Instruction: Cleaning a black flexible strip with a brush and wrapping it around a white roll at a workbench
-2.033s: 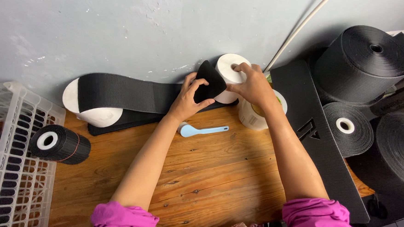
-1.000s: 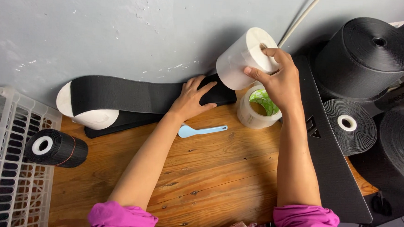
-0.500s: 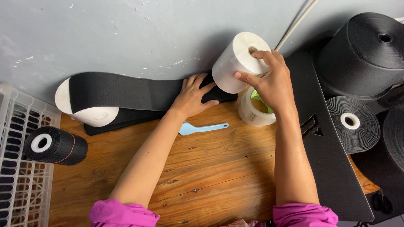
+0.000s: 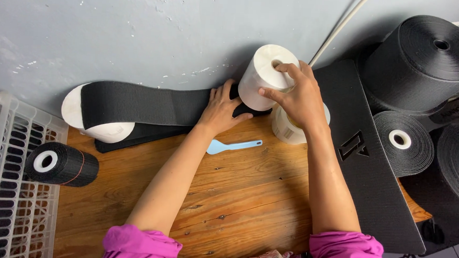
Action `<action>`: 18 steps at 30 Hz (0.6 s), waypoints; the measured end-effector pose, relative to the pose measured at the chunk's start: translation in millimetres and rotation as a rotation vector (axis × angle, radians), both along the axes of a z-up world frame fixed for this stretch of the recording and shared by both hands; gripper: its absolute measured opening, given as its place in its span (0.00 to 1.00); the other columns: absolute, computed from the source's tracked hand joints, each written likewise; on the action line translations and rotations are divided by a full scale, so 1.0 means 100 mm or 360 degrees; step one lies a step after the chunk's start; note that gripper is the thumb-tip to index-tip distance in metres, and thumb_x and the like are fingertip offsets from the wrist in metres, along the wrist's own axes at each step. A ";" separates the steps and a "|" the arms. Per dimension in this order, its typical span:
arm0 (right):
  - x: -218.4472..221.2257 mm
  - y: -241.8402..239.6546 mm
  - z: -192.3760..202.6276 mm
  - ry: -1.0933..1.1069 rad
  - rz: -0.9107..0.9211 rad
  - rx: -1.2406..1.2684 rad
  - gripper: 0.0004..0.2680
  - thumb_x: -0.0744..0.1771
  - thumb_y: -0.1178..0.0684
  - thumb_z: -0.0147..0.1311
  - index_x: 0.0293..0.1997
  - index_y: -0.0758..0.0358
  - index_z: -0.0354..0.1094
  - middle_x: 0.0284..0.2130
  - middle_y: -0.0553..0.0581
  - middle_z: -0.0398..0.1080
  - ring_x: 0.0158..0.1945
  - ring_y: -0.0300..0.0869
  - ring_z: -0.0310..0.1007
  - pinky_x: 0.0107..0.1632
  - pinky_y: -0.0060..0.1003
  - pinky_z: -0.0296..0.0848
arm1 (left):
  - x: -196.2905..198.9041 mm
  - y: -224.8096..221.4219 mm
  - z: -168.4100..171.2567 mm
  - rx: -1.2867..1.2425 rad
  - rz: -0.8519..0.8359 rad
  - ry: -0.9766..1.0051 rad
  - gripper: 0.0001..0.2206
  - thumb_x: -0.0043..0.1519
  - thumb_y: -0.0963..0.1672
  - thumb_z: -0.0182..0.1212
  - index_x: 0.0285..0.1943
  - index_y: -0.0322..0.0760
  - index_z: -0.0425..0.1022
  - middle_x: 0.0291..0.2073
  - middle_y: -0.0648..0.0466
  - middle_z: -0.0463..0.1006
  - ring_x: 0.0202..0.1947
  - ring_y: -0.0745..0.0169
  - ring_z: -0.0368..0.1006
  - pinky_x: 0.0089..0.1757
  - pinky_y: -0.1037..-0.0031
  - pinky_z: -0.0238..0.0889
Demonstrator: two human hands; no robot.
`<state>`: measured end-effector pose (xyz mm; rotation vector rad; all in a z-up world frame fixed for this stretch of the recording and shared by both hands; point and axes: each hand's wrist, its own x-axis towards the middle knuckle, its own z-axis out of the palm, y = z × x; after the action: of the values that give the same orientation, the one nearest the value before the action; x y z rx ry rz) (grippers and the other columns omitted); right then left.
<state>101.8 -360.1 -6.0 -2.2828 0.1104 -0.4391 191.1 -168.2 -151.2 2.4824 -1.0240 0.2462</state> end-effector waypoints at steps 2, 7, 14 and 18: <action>0.01 0.01 -0.02 0.0004 0.0008 -0.0009 0.21 0.60 0.47 0.75 0.54 0.59 0.71 0.60 0.78 0.60 0.61 0.72 0.66 0.60 0.60 0.69 | 0.03 0.00 -0.05 0.0021 -0.0008 -0.0010 0.27 0.63 0.61 0.55 0.51 0.39 0.78 0.65 0.42 0.58 0.63 0.39 0.59 0.57 0.50 0.55; 0.07 0.00 -0.16 0.0034 -0.0017 -0.0046 0.22 0.59 0.43 0.76 0.54 0.55 0.72 0.61 0.79 0.58 0.61 0.73 0.66 0.61 0.60 0.68 | 0.08 0.02 -0.06 0.0025 -0.0026 0.0029 0.30 0.64 0.62 0.53 0.51 0.35 0.77 0.61 0.41 0.62 0.62 0.43 0.59 0.56 0.51 0.54; 0.18 0.06 -0.37 0.0092 0.0006 -0.0146 0.22 0.59 0.41 0.74 0.55 0.53 0.71 0.63 0.77 0.57 0.62 0.72 0.65 0.63 0.61 0.67 | 0.16 0.09 -0.05 -0.0504 -0.0050 0.0565 0.45 0.53 0.53 0.74 0.74 0.35 0.50 0.65 0.40 0.63 0.67 0.38 0.58 0.64 0.52 0.49; 0.21 0.14 -0.49 0.0080 0.0001 -0.0375 0.22 0.60 0.40 0.73 0.55 0.51 0.69 0.65 0.72 0.54 0.56 0.73 0.70 0.57 0.63 0.72 | 0.04 0.12 0.17 -0.0549 -0.0066 0.0627 0.54 0.50 0.48 0.78 0.80 0.42 0.37 0.65 0.35 0.60 0.69 0.32 0.56 0.66 0.51 0.47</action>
<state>122.7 -346.2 -54.6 -2.5262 0.0867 -0.4126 195.5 -156.1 -134.6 2.0844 -0.7896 -0.0755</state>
